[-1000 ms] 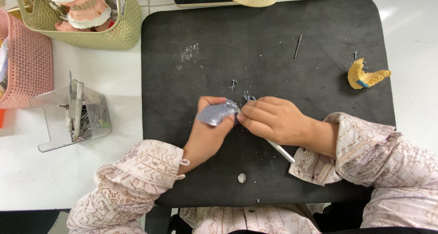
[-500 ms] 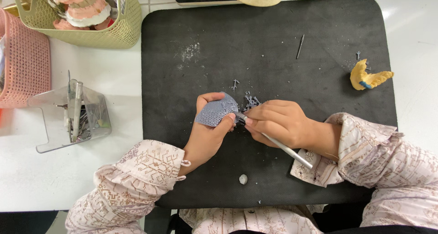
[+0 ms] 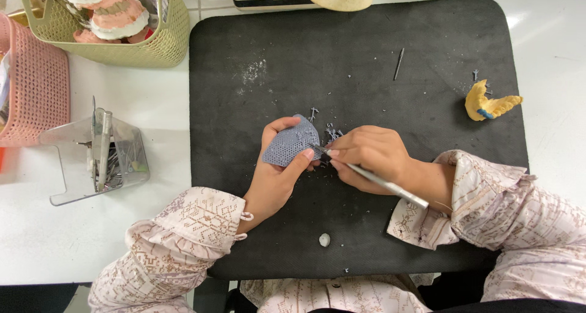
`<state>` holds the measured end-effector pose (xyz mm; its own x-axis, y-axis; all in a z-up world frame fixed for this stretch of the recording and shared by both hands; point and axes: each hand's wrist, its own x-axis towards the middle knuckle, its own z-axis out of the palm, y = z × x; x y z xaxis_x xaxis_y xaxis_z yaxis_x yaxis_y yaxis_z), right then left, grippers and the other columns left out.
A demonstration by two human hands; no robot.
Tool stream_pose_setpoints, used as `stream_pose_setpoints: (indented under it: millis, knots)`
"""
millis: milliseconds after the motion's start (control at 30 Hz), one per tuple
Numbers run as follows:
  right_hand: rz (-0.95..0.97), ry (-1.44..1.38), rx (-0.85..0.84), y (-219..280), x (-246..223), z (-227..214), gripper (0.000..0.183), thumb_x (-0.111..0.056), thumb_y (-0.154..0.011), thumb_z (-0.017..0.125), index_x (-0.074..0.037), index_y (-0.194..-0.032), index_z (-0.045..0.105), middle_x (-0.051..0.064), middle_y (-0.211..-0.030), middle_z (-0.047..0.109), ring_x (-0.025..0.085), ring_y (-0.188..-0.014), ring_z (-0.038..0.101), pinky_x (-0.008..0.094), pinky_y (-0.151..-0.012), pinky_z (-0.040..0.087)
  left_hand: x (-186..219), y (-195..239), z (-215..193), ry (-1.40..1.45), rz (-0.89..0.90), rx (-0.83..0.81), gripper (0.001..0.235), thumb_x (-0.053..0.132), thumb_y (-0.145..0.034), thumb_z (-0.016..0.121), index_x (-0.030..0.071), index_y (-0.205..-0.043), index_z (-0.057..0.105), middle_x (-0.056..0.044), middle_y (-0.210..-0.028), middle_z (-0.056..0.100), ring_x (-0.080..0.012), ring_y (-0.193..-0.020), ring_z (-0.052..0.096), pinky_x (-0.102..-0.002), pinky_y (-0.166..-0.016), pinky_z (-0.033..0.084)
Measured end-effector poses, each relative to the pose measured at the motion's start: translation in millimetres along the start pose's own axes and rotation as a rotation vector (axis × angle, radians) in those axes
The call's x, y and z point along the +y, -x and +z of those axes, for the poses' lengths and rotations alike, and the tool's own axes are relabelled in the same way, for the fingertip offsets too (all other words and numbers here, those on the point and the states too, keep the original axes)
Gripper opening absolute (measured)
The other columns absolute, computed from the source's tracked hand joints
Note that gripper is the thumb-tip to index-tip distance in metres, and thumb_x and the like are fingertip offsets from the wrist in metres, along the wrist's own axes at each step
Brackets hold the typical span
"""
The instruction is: The person uses a metal carving tool to shape a small gray mesh-like material on a black mat, removing shavings. The person then picks up a dental mold and briefly inspects it.
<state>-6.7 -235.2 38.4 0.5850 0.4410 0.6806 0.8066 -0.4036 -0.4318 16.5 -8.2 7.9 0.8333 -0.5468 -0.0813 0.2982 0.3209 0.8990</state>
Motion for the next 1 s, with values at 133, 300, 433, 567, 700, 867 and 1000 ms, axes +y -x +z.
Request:
stream_pose_setpoints:
  millis: [133, 300, 433, 567, 700, 867, 1000]
  knots:
    - [0.301, -0.279, 0.089, 9.5, -2.3, 3.1, 0.017, -0.005, -0.093, 0.072, -0.002, -0.107, 0.062, 0.015, -0.106, 0.074, 0.025, -0.099, 0.078, 0.031, -0.082, 0.064, 9.7, 6.0, -3.3, -0.323, 0.15, 0.024, 0.056, 0.008, -0.102, 0.064, 0.007, -0.148, 0.032, -0.008, -0.114, 0.058, -0.0078, -0.091, 0.059, -0.023, -0.079, 0.053]
    - [0.397, -0.394, 0.193, 14.5, 0.5, 3.2, 0.006, -0.003, -0.107, 0.057, 0.0, -0.107, 0.052, 0.023, -0.129, 0.065, 0.029, -0.124, 0.069, 0.038, -0.106, 0.061, 13.2, 3.3, -11.6, -0.527, 0.327, 0.048, 0.055, 0.009, -0.104, 0.064, 0.007, -0.147, 0.031, -0.008, -0.117, 0.06, -0.007, -0.095, 0.064, -0.023, -0.081, 0.057]
    - [0.502, -0.617, 0.198, 13.9, 4.2, 5.0, 0.008, -0.005, -0.111, 0.049, 0.001, -0.106, 0.046, 0.024, -0.13, 0.064, 0.031, -0.128, 0.067, 0.041, -0.106, 0.064, 12.1, -1.8, -14.6, -0.462, 0.301, 0.045, 0.056, 0.009, -0.103, 0.065, 0.007, -0.148, 0.031, -0.008, -0.114, 0.061, -0.0073, -0.09, 0.064, -0.023, -0.078, 0.057]
    - [0.565, -0.677, 0.188, 13.8, 3.8, 7.4, 0.008, -0.006, -0.109, 0.05, 0.002, -0.108, 0.048, 0.025, -0.132, 0.063, 0.034, -0.128, 0.066, 0.041, -0.099, 0.061, 14.9, -3.2, -13.5, -0.511, 0.32, 0.042, 0.057, 0.007, -0.101, 0.068, 0.006, -0.149, 0.036, -0.011, -0.121, 0.061, -0.0116, -0.099, 0.066, -0.026, -0.084, 0.058]
    - [0.496, -0.588, 0.163, 15.8, 1.8, 5.4, 0.012, -0.007, -0.106, 0.056, 0.002, -0.114, 0.053, 0.024, -0.134, 0.061, 0.032, -0.127, 0.066, 0.038, -0.102, 0.062, 20.5, -4.5, -11.9, -0.615, 0.42, 0.019, 0.058, 0.003, -0.101, 0.068, 0.005, -0.152, 0.041, -0.016, -0.144, 0.055, -0.0202, -0.121, 0.065, -0.031, -0.099, 0.058]
    - [0.368, -0.33, 0.122, 17.3, 4.1, 2.6, 0.019, -0.008, -0.102, 0.065, -0.002, -0.119, 0.062, 0.015, -0.122, 0.07, 0.022, -0.109, 0.073, 0.029, -0.093, 0.062, 23.7, -4.7, -9.9, -0.657, 0.471, -0.014, 0.059, 0.001, -0.101, 0.068, 0.006, -0.154, 0.043, -0.015, -0.144, 0.058, -0.0201, -0.126, 0.063, -0.032, -0.104, 0.055]
    - [0.296, -0.164, 0.119, 12.4, 2.1, 1.4, 0.024, -0.007, -0.106, 0.062, -0.004, -0.13, 0.061, 0.014, -0.126, 0.07, 0.023, -0.112, 0.073, 0.029, -0.094, 0.06, 26.0, -5.5, -7.5, -0.662, 0.333, -0.006, 0.056, 0.004, -0.1, 0.07, 0.007, -0.152, 0.049, -0.008, -0.11, 0.073, -0.0132, -0.098, 0.07, -0.027, -0.089, 0.058]
